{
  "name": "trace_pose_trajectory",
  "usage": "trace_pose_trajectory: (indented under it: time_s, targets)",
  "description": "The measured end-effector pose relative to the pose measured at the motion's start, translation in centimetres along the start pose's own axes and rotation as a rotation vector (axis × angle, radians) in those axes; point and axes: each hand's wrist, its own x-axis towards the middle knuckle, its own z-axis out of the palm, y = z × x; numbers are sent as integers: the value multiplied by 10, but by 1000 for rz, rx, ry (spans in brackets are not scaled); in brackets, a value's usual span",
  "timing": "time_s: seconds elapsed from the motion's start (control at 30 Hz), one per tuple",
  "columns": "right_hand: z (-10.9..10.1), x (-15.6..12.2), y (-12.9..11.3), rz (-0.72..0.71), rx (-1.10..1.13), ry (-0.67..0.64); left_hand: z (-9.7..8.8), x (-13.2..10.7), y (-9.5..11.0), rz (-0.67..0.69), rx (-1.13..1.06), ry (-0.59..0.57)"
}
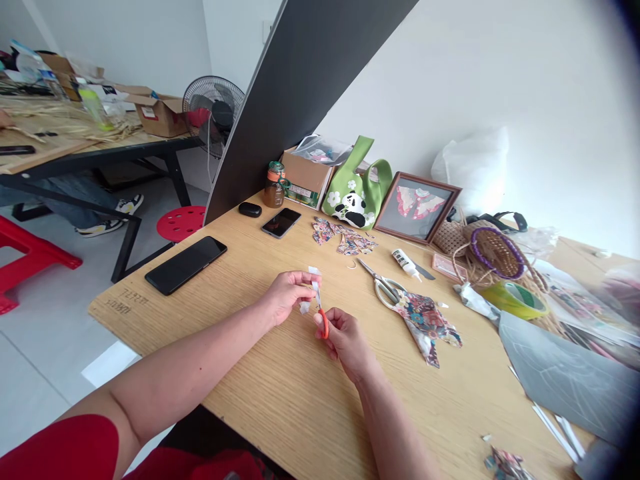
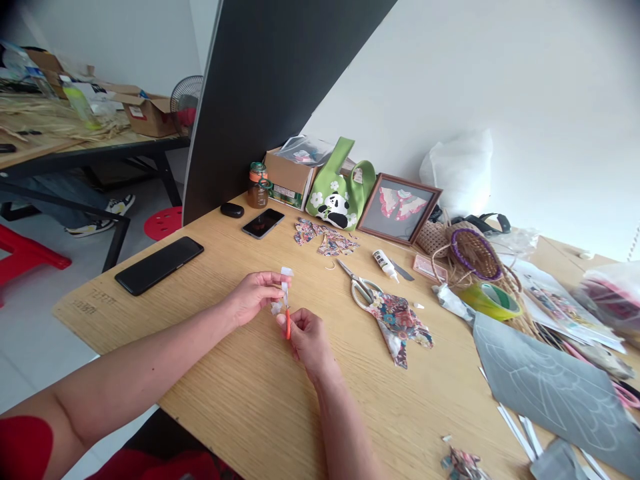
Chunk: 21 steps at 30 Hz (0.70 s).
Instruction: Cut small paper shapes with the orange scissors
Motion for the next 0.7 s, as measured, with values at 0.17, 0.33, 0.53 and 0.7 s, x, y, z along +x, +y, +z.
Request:
trace_pose_trajectory:
  time_s: [0.17,0.33,0.53,0.7]
  targets:
    - [1,0,-1,5,1,4,-1,0,0,15,-10,-6]
    - [1,0,-2,17,5,0,-2,2,0,16,-52,-4]
    - [1,-1,-1,21,17,-11,-1,2,0,2,-52,13]
    - [1,-1,0,9,21,-25,0,1,0,-14,-20,-1]
